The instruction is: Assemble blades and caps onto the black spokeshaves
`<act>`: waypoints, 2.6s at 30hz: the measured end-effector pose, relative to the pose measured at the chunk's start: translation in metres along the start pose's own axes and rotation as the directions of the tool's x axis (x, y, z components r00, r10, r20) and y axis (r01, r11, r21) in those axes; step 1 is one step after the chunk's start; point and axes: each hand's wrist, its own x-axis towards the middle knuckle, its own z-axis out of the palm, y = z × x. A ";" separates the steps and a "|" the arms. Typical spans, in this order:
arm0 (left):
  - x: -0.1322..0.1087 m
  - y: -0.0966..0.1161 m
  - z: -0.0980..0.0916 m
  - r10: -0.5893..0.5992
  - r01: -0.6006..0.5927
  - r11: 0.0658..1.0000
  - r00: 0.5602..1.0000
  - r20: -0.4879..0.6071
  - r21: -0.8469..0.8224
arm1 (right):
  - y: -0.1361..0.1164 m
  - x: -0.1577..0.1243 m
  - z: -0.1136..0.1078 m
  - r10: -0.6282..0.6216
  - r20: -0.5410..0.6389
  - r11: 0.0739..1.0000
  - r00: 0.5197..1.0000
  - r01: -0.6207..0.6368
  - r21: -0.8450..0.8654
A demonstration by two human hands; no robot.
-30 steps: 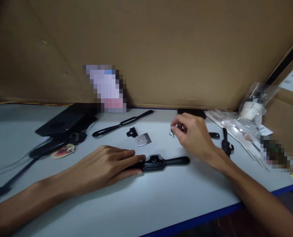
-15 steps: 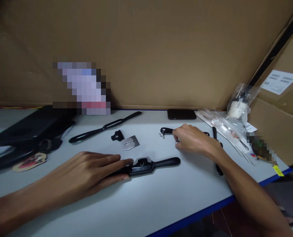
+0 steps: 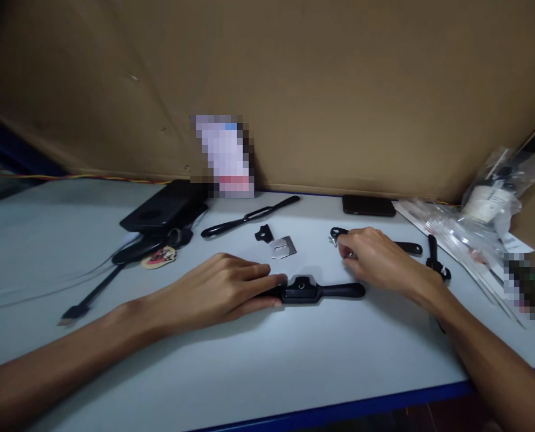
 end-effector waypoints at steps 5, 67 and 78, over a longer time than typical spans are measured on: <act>0.001 0.000 -0.001 -0.001 0.001 1.000 1.000 0.009 -0.004 | -0.029 0.001 0.014 -0.097 -0.214 0.942 0.972 0.159 0.296; 0.007 0.000 0.004 -0.202 0.238 0.877 0.971 0.128 -0.417 | -0.048 0.008 0.038 0.077 -0.104 0.838 0.992 -0.008 0.545; 0.006 -0.002 0.006 -0.203 0.233 0.874 0.972 0.115 -0.426 | -0.028 0.007 0.032 -0.383 -0.201 0.903 0.902 0.411 0.123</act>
